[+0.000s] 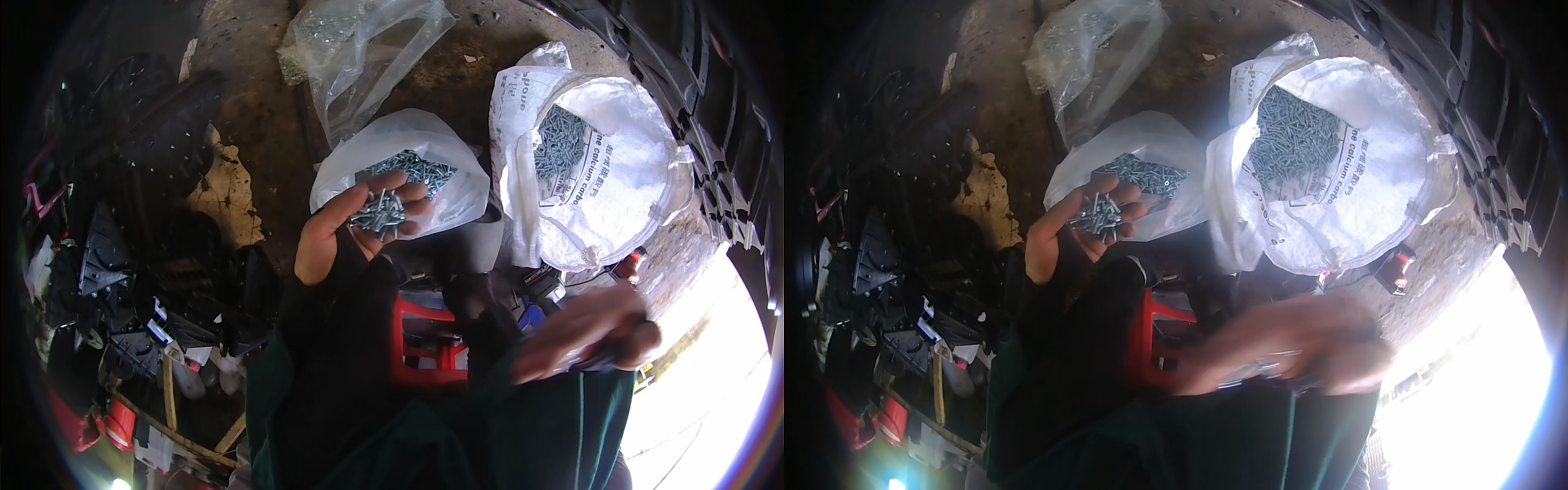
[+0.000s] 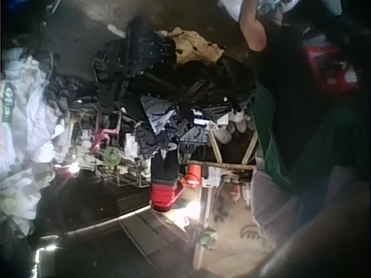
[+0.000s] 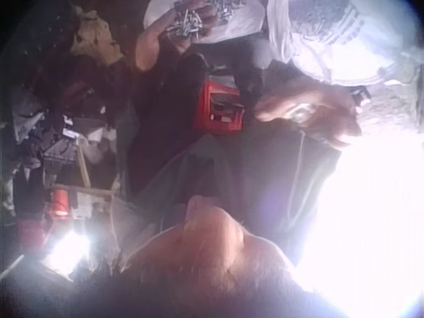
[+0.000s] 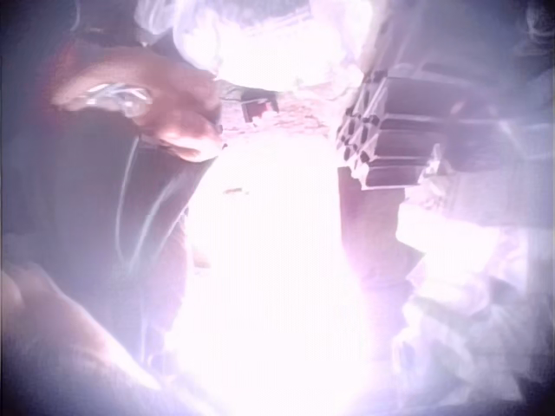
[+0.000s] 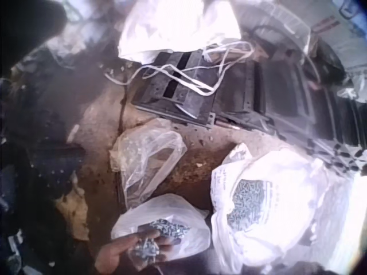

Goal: The person sits on a low stool and repeatedly scoops small metal fasteners from white bags, sifts them between both hands, and returns them to the bags. The person occasionally shifts the bags and adjusts the pile of fasteners.

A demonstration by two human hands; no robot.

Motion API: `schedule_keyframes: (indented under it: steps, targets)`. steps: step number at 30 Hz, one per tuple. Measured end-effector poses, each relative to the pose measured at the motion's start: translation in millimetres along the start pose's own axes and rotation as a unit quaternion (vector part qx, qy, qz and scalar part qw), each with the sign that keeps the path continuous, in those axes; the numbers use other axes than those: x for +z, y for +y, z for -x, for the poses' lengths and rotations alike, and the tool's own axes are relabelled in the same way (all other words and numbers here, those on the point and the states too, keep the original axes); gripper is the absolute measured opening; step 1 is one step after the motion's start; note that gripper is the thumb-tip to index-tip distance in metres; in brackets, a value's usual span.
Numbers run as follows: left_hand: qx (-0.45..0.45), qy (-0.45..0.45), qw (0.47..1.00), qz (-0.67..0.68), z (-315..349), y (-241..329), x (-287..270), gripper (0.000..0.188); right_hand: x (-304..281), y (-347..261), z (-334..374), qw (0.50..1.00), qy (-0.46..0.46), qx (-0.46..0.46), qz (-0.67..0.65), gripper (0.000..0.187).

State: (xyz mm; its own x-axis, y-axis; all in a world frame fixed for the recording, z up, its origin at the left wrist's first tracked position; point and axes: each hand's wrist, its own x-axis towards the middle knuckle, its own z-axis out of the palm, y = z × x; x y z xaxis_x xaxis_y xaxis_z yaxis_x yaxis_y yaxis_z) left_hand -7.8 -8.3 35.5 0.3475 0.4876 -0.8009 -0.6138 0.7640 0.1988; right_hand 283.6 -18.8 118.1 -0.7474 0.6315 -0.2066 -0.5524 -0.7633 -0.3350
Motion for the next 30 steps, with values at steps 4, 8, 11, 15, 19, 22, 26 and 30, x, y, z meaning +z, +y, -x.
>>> schedule_keyframes:
  steps: [4,8,11,15,19,22,26,30]
  targets:
    - [-0.005,0.007,0.996,0.084,-9,0,10,0.042,-7,-14,4,0.887,0.309,-0.138,0.313,0.068]
    - [0.002,-0.003,0.996,0.093,-13,0,8,0.042,3,-3,-32,0.584,0.493,0.037,0.644,0.055]
    - [0.008,0.024,0.997,0.079,-11,-2,5,0.043,18,-8,-34,0.779,0.367,-0.094,0.5,0.047]
    - [0.009,0.059,0.997,0.055,-6,-2,4,0.042,6,13,-30,0.88,-0.017,-0.059,0.47,0.046]
    - [0.033,0.061,0.997,0.029,5,-4,3,0.046,-29,95,-67,0.768,0.293,0.044,0.568,0.05]
    - [0.025,0.063,0.998,0.016,10,-9,2,0.047,-75,117,-107,0.935,0.295,0.041,0.192,0.046]
    - [-0.002,0.087,0.996,-0.007,9,-10,3,0.046,-97,118,-133,0.979,0.195,0.063,0.015,0.046]
    - [-0.022,0.053,0.998,-0.001,8,-7,4,0.045,-97,119,-132,0.969,0.236,0.049,-0.058,0.045]
